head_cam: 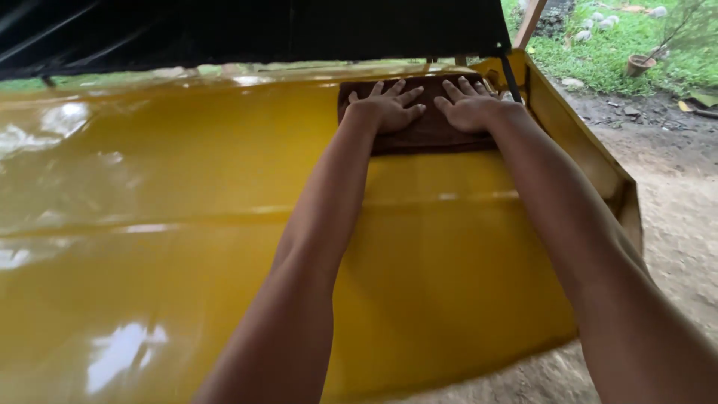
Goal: Wiping the yellow roof of a motorized tricycle with a brown cloth.
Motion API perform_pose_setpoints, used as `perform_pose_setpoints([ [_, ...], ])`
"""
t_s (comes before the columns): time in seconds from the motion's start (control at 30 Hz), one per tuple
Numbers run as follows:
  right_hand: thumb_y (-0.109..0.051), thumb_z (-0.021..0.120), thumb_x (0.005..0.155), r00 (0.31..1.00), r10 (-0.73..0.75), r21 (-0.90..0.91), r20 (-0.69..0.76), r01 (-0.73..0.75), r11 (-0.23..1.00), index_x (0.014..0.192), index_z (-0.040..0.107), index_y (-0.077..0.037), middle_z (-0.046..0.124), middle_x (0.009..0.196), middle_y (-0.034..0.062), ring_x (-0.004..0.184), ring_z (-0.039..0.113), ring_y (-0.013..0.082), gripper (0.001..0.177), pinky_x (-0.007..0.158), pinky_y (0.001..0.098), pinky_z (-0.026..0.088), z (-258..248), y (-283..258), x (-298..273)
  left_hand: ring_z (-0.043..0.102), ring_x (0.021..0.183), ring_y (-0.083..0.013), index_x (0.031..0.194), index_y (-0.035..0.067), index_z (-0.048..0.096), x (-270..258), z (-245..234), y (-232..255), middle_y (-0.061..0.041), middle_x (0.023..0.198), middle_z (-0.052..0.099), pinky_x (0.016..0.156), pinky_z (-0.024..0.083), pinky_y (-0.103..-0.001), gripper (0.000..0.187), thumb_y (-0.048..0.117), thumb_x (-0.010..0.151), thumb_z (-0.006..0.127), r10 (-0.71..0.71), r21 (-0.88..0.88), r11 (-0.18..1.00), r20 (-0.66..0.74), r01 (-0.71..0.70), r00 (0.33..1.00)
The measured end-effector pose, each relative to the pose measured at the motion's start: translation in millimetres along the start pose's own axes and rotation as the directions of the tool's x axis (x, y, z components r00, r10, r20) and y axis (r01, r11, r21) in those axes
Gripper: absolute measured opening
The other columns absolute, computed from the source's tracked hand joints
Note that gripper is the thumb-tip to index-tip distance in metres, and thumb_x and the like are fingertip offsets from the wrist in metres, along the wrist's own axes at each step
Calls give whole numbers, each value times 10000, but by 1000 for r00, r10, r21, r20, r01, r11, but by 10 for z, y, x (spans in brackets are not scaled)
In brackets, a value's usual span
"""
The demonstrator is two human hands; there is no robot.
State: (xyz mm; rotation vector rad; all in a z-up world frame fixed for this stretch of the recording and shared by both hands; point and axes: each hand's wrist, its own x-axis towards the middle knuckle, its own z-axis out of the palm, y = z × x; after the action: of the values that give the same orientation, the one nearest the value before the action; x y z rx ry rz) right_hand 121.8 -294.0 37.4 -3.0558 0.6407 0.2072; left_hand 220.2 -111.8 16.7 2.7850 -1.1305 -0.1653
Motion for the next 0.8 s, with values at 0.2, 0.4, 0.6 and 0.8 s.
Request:
perform_pose_setpoints([
  [0.2,-685,160,1005,1000,22,24,6,-22,999,1661,-48,-378,-102,1749,-32,1613,-27,288,753,1312,523,60,-78,-98,521,-41,1614,-296,1604,540,100,436,-94,-200,106,1747,-21,1207,36,-739,672,726,980,266,1,-13,1000,11,0,1000],
  [0.4,-664,171,1029,994,89,58,62,-93,994,1675,18,-338,-19,1763,-21,1627,16,264,740,1318,492,112,-364,-345,542,126,1614,-311,1651,481,130,550,-357,-270,38,1759,128,1255,-8,-709,701,734,1008,251,-51,-57,997,110,57,993],
  [0.6,-634,162,1045,996,83,31,28,-84,996,1674,46,-331,-12,1757,-4,1621,1,280,708,1314,499,80,-256,-256,586,51,1617,-299,1631,514,130,426,-353,-239,51,1758,51,1248,-25,-699,677,707,996,268,-37,-55,998,56,40,998],
  [0.8,-613,169,1025,993,102,1,56,-102,995,1661,75,-440,-69,1765,-68,1633,1,276,665,1314,560,77,-347,-446,-154,-33,1621,-289,1620,532,123,-65,-381,-95,88,1756,-9,1235,-14,-720,667,689,993,284,-76,-80,993,83,82,994],
])
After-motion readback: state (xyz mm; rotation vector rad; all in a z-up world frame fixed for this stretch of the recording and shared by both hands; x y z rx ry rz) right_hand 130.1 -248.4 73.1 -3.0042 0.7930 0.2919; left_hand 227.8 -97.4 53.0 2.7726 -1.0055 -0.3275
